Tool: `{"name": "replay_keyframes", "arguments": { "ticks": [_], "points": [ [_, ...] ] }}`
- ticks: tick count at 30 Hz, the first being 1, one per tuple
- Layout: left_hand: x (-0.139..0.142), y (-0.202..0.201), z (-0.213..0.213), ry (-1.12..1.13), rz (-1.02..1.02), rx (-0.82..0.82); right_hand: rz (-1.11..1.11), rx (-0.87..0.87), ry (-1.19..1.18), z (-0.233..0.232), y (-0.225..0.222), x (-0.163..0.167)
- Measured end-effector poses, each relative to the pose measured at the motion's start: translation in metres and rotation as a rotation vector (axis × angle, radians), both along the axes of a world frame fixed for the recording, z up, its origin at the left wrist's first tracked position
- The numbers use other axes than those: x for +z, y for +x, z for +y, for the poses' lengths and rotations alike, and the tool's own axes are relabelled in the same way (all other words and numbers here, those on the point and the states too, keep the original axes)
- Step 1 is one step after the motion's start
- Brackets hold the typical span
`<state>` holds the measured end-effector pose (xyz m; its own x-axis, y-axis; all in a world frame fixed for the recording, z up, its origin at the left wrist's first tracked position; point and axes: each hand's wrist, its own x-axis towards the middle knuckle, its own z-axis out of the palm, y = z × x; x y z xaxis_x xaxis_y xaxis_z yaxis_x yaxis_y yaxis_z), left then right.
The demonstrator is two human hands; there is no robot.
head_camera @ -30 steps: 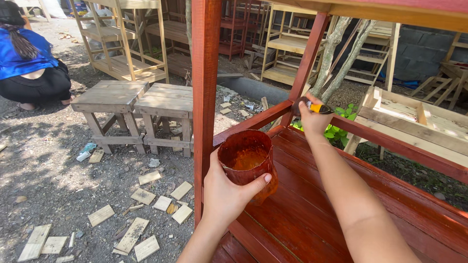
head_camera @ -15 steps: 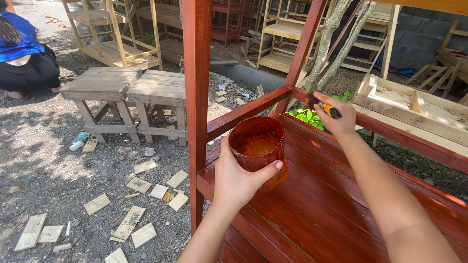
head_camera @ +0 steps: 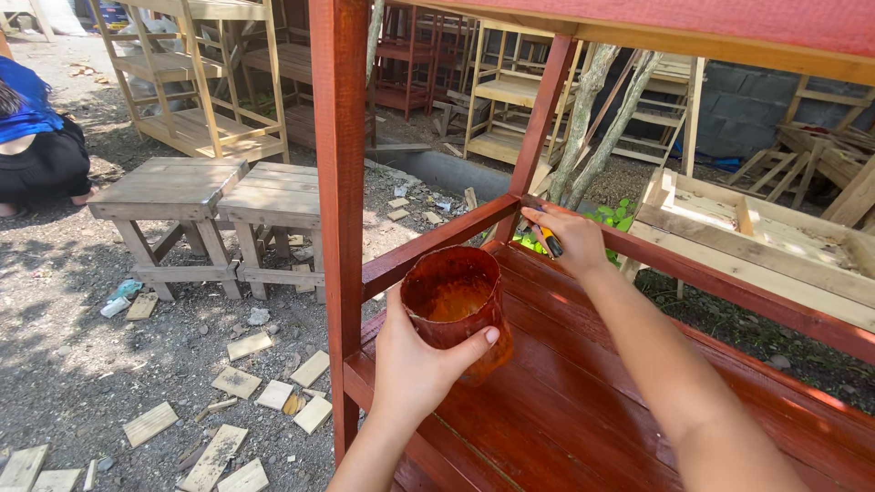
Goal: The person applies reddish-brown stain to a wooden shelving unit using a brush and a small container. They repeatedly dip the brush into the container and coat the slats and frame of the unit, moving around the piece to reach different sections.
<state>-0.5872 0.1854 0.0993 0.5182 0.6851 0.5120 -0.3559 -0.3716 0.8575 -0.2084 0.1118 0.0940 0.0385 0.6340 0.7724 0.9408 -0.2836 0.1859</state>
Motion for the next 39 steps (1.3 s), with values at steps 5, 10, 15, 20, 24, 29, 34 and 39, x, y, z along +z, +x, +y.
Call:
{"name": "replay_keyframes", "arguments": {
  "ticks": [5, 10, 15, 20, 24, 29, 34, 39],
  "points": [
    [0.001, -0.003, 0.007, 0.008, 0.067, 0.009, -0.081, -0.324, -0.269, -0.101, 0.004, -0.015],
    [0.001, -0.005, 0.007, 0.019, 0.073, 0.015, -0.403, -0.305, -0.409, -0.061, 0.020, -0.025],
    [-0.003, -0.004, 0.002, -0.004, 0.025, -0.020, -0.201, -0.327, -0.235, 0.019, 0.018, -0.020],
    [-0.005, 0.002, -0.002, 0.030, 0.016, -0.086, -0.132, -0.147, -0.006, -0.102, -0.008, -0.005],
    [0.001, 0.011, -0.003, 0.069, 0.018, -0.099, -0.020, -0.319, 0.008, -0.229, -0.037, -0.001],
    [0.005, 0.014, -0.013, 0.072, 0.039, -0.085, -0.009, -0.189, 0.172, -0.220, -0.049, -0.004],
    [0.005, 0.008, -0.031, 0.051, 0.015, -0.126, 0.072, 0.032, 0.202, -0.105, -0.030, 0.003],
    [0.007, 0.012, -0.053, 0.097, 0.117, -0.127, 0.078, -0.120, 0.009, -0.165, -0.031, 0.009]
  ]
}}
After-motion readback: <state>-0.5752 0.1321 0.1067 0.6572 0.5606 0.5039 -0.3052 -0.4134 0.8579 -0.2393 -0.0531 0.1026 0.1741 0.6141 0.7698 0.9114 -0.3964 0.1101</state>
